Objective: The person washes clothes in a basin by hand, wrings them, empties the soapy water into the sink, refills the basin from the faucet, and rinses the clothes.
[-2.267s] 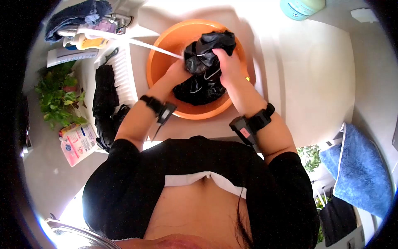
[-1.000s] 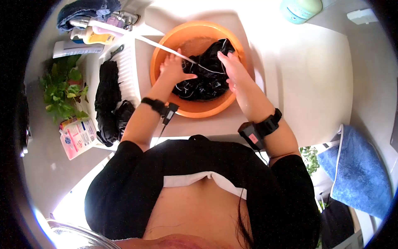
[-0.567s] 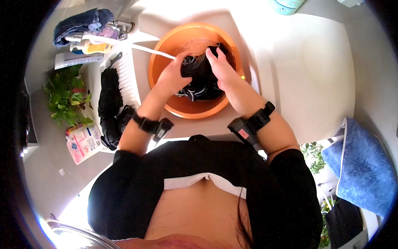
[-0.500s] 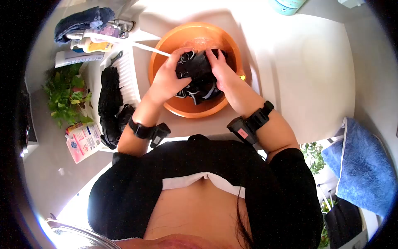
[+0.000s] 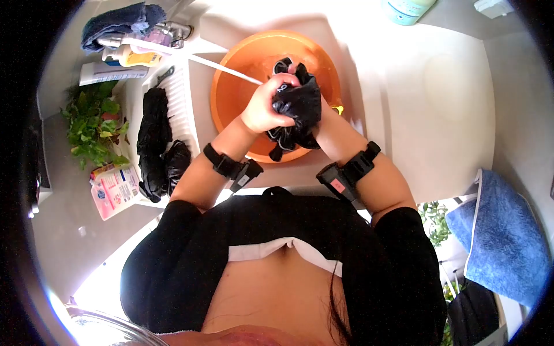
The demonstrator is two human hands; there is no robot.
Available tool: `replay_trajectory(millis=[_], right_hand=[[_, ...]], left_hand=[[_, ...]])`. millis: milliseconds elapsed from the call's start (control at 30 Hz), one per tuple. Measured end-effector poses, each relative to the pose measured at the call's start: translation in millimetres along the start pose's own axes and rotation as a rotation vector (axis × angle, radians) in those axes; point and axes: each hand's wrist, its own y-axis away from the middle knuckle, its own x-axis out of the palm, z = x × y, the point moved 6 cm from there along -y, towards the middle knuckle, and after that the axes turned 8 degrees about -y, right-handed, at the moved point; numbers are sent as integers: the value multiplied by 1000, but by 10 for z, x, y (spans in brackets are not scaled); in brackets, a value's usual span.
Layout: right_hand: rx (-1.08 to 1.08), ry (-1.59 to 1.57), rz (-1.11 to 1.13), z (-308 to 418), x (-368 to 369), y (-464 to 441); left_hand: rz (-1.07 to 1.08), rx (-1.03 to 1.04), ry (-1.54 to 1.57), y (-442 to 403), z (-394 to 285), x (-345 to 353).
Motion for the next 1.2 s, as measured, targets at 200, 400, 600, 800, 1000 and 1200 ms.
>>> replay_trajectory(millis=[200, 400, 600, 800, 1000, 1200], right_hand=[[19, 256, 52, -73, 99, -17], [-104, 789, -481, 171, -329, -114], [-357, 1038, -660, 401, -138, 18], [-445, 940, -682, 434, -82, 52], [-477, 759, -635, 471, -6, 79], [-485, 843, -653, 510, -246, 0]], left_hand=[[-182, -122, -205, 147, 510, -337], [-179, -543, -613, 713, 1069, -727], [514, -838, -1046, 843, 961, -570], [464, -498, -1191, 204, 922, 253], [703, -631, -1229, 83, 1460, 866], [347, -621, -641, 75, 1127, 332]])
